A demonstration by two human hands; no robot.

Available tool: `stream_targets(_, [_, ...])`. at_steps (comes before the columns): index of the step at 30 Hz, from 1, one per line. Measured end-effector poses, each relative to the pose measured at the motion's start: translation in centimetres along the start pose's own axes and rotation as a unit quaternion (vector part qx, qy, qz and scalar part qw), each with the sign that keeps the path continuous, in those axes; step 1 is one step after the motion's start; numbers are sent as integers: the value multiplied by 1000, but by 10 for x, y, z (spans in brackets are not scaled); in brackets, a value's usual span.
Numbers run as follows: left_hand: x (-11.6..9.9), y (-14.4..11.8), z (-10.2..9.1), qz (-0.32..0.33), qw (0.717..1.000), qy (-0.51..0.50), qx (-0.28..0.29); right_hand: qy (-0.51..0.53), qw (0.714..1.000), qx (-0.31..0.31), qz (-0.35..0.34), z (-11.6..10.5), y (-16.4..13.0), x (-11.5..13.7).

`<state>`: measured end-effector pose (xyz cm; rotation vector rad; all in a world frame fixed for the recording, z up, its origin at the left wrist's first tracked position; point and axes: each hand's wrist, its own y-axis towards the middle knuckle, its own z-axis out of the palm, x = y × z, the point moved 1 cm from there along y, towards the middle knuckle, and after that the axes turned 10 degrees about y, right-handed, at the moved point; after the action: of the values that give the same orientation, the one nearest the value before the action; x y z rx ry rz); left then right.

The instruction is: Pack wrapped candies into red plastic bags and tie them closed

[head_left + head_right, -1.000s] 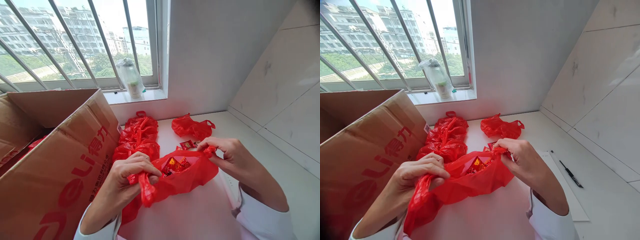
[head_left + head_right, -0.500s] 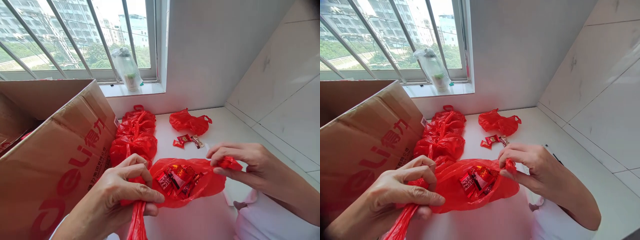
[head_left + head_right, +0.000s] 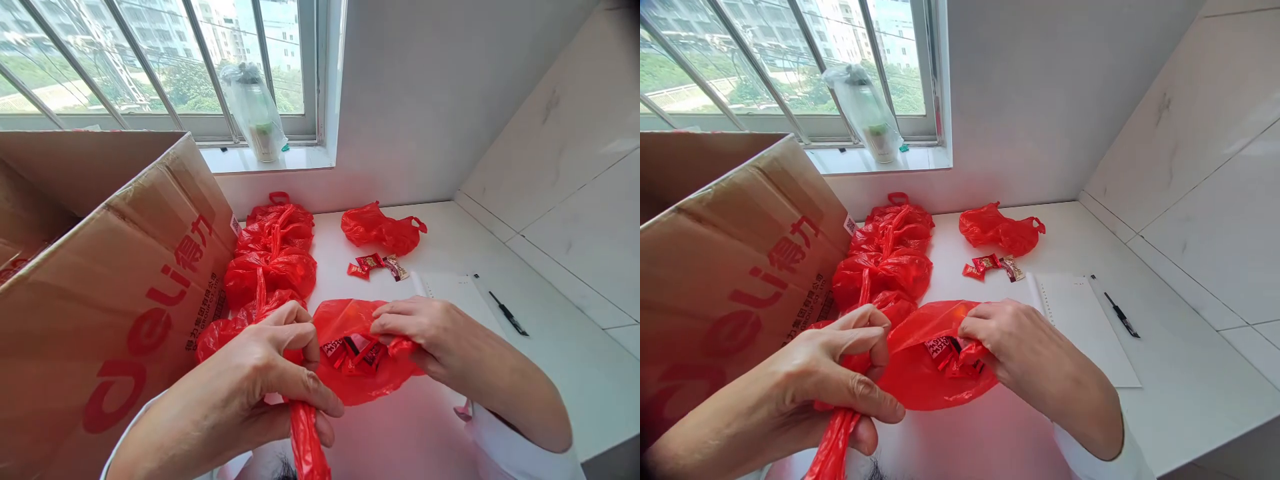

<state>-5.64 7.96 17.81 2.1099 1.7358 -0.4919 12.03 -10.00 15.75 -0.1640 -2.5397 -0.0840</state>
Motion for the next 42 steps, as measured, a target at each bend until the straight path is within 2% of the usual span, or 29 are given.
stream_targets(3, [1,-5,0,-16,1000,7,15,-103,988,5,116,17,9,-9])
stream_targets(6, [0,-7,-2,-25,999,26,34,-185,971,-46,146,24,12,-16])
stream_targets(9, [-1,-8,-6,-17,999,34,18,-214,961,-105,139,21,9,-23])
stream_targets(13, [3,-14,-13,-21,1000,22,9,-201,960,-134,142,6,1,-24])
stream_targets(15, [6,-19,-15,-24,999,24,7,-173,968,-147,112,-3,-3,-21])
stream_targets(19, [6,-22,-17,-12,1000,17,23,-113,967,-227,30,-15,-11,-15])
stream_targets(22, [-3,-15,-19,-15,1000,-11,16,-75,979,-190,0,-17,-16,-16])
stream_targets(24, [-9,-6,-19,-26,999,-40,-2,-62,983,-172,-22,-20,-20,-18])
stream_targets(27, [-15,10,-13,-64,987,-131,-64,-118,958,-261,-21,-29,-26,-20])
stream_targets(29, [-13,22,-5,-105,963,-215,-123,-148,938,-313,4,-33,-29,-20])
stream_targets(31, [-10,33,4,-148,930,-286,-177,-118,937,-328,22,-35,-28,-19])
stream_targets(34, [-8,44,17,-220,892,-311,-245,46,941,-334,37,-33,-25,-16])
stream_targets(36, [-10,46,24,-240,900,-268,-246,182,927,-324,44,-30,-23,-12])
stream_targets(38, [-17,44,32,-222,932,-183,-219,266,915,-303,33,-27,-20,-3])
stream_targets(40, [-25,41,42,-189,958,-85,-200,275,925,-263,-5,-23,-17,10])
stream_targets(42, [-33,41,51,-154,968,-12,-197,248,948,-193,-58,-16,-14,27])
